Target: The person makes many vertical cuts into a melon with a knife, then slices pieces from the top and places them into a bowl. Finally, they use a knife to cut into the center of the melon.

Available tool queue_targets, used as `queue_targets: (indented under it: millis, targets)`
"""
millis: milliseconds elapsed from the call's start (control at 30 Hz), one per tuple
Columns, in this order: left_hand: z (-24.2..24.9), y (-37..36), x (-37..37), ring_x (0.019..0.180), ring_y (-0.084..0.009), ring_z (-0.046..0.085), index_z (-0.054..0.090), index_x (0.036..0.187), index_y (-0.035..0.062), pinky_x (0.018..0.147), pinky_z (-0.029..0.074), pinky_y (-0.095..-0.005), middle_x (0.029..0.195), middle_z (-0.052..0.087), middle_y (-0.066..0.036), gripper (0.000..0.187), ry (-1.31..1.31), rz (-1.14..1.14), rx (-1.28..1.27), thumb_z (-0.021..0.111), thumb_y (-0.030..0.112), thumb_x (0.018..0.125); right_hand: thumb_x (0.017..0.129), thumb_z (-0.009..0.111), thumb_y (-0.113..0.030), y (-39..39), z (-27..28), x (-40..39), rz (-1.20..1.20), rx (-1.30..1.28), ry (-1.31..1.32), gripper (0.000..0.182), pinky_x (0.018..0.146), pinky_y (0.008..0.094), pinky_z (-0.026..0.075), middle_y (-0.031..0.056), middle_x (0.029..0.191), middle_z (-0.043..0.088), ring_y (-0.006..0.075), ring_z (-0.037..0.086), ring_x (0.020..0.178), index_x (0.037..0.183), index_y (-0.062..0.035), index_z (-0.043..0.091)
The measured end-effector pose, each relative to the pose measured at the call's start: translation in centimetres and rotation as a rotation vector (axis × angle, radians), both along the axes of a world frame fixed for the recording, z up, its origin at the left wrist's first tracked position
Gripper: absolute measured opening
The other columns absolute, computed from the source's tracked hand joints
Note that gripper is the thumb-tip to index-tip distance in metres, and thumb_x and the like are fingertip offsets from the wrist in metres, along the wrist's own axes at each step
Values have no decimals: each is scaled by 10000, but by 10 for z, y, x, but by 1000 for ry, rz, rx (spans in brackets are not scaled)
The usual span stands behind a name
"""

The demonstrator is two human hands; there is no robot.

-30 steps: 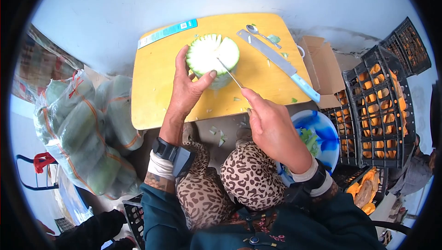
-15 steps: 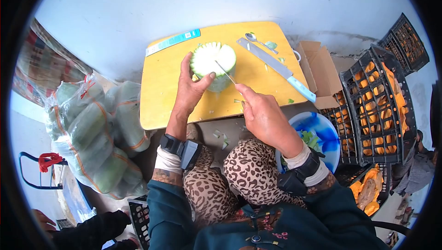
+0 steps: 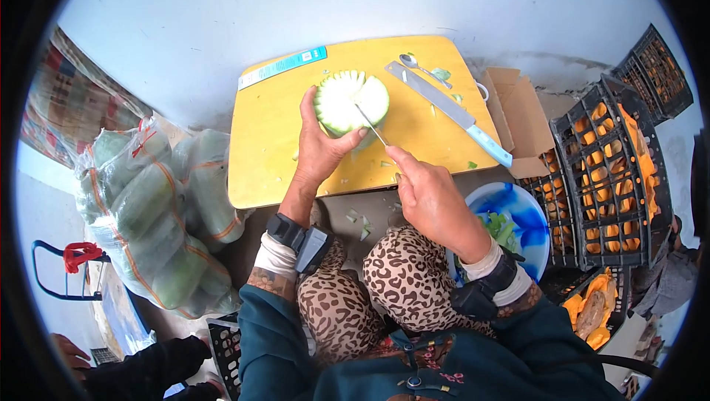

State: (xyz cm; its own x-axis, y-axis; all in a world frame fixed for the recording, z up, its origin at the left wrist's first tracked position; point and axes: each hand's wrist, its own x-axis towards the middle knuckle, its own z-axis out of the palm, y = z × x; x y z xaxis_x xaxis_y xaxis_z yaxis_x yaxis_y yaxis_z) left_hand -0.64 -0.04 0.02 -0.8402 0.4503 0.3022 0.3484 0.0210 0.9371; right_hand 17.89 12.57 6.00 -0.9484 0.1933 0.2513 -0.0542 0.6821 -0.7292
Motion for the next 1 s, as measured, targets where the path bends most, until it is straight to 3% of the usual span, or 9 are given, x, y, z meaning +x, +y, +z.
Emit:
queue_targets:
  millis: [233,300,500,600,633,733,1000]
  targets:
    - [0,0,-4,1240,-279,529,249,1481,-24,1061,431,-372,1344,521,-219,1083,52,17,-23,876,249,642,873,529,52,-8,-4,19,-7,48,13,443,700,486,483,258,860,622,430,618,786,1315,46,496]
    - [0,-3,-5,1249,-281,522,246,1482,-27,1064,426,-370,1357,511,-224,1088,26,7,6,876,256,642,859,569,34,-6,-7,31,13,25,60,510,686,519,473,246,824,614,437,606,773,1358,43,464]
    - [2,-2,-2,1275,-288,502,231,1486,-29,1083,406,-375,1372,499,-224,1090,73,-36,-38,871,266,655,867,549,43,-6,3,43,-13,-38,-65,459,708,512,481,264,865,623,449,610,800,1323,38,501]
    - [4,-6,-7,1302,-298,475,215,1499,-8,1100,388,-384,1395,473,-224,1097,-22,-51,22,868,265,660,874,545,44,-1,8,61,13,-42,-62,433,722,493,495,279,927,635,461,615,832,1306,39,513]
    - [4,-8,-10,1314,-301,464,209,1504,1,1107,381,-386,1404,462,-225,1101,-69,-59,49,867,264,661,877,529,83,-1,7,66,-10,31,-20,442,705,354,522,230,927,664,351,670,773,1315,23,532]
    - [1,-11,-10,1354,-308,416,190,1520,24,1132,353,-394,1433,420,-228,1115,-63,-90,34,866,251,663,894,539,51,-2,11,67,-36,-109,-23,449,824,431,533,292,1067,646,423,658,976,1340,29,495]
    - [4,-14,-16,1393,-300,355,126,1533,38,1161,318,-425,1494,318,-197,1148,-211,-187,104,860,233,672,894,517,59,1,1,36,-25,-182,-10,455,869,413,530,298,1101,646,420,657,1034,1348,28,492]
